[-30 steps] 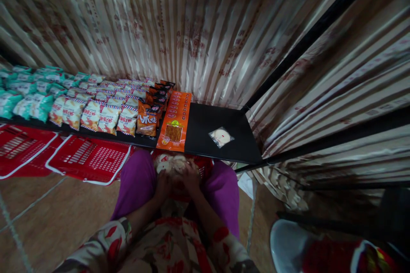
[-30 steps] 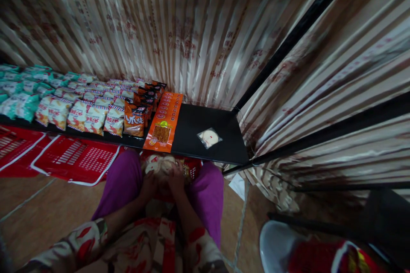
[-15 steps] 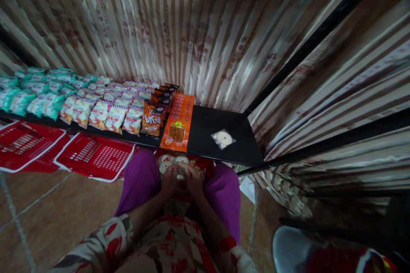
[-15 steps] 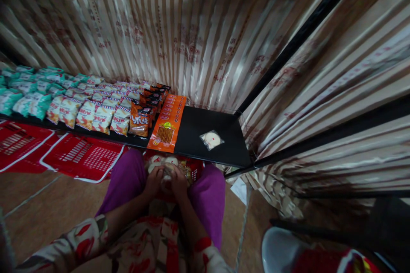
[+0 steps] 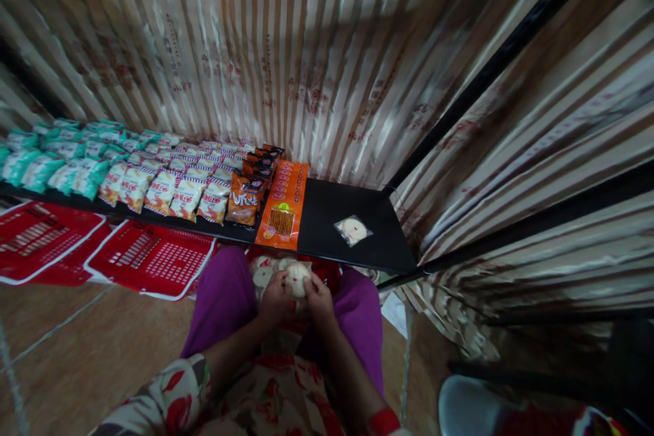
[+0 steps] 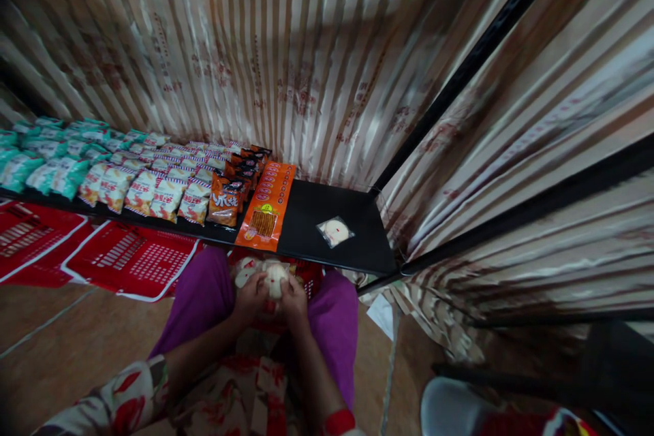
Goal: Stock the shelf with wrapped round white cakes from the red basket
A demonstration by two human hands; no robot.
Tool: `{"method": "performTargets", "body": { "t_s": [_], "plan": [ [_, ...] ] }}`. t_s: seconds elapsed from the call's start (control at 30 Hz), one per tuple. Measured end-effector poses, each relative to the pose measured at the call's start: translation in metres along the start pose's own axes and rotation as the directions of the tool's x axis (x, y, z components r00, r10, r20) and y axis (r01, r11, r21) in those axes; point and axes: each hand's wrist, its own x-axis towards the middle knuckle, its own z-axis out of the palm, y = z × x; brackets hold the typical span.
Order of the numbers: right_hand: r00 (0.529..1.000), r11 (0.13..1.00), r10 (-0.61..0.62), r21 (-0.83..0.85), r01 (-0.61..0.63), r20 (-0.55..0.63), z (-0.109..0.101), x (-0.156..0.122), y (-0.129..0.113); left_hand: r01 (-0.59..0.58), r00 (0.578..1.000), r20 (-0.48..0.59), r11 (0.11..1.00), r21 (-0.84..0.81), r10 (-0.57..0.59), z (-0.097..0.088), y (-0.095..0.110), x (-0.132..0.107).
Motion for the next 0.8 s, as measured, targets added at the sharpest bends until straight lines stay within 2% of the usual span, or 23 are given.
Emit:
{"method": "performTargets", "body": {
  "t_s": [0.13, 0.27, 0.47, 0.67, 0.8],
  "plan": [
    [0.998, 0.991, 0.067, 0.118, -0.067, 0.005, -0.005, -0.002, -0.004, -0.102, 0.995, 0.021, 0.995, 0.008, 0.102, 0.001, 0.004, -0.004],
    [0.998, 0.983, 0.068, 0.174, -0.067, 0.003, -0.008, -0.007, -0.015, -0.15, 0.989, 0.018, 0.988, 0.043, 0.15, 0.003, 0.006, -0.007],
    [0.997, 0.984, 0.076, 0.162, -0.07, -0.032, -0.009, -0.01, -0.034, -0.255, 0.967, 0.027, 0.963, 0.082, 0.254, 0.003, 0.01, -0.008],
    [0.992, 0.978, 0.122, 0.175, -0.115, -0.027, -0.015, -0.004, -0.035, -0.311, 0.949, 0.076, 0.948, 0.07, 0.306, -0.004, 0.018, -0.015],
    [0.986, 0.983, 0.141, 0.129, -0.129, -0.088, -0.02, 0.0, -0.037, -0.384, 0.918, 0.133, 0.922, 0.058, 0.374, -0.01, 0.023, -0.019]
  ]
}}
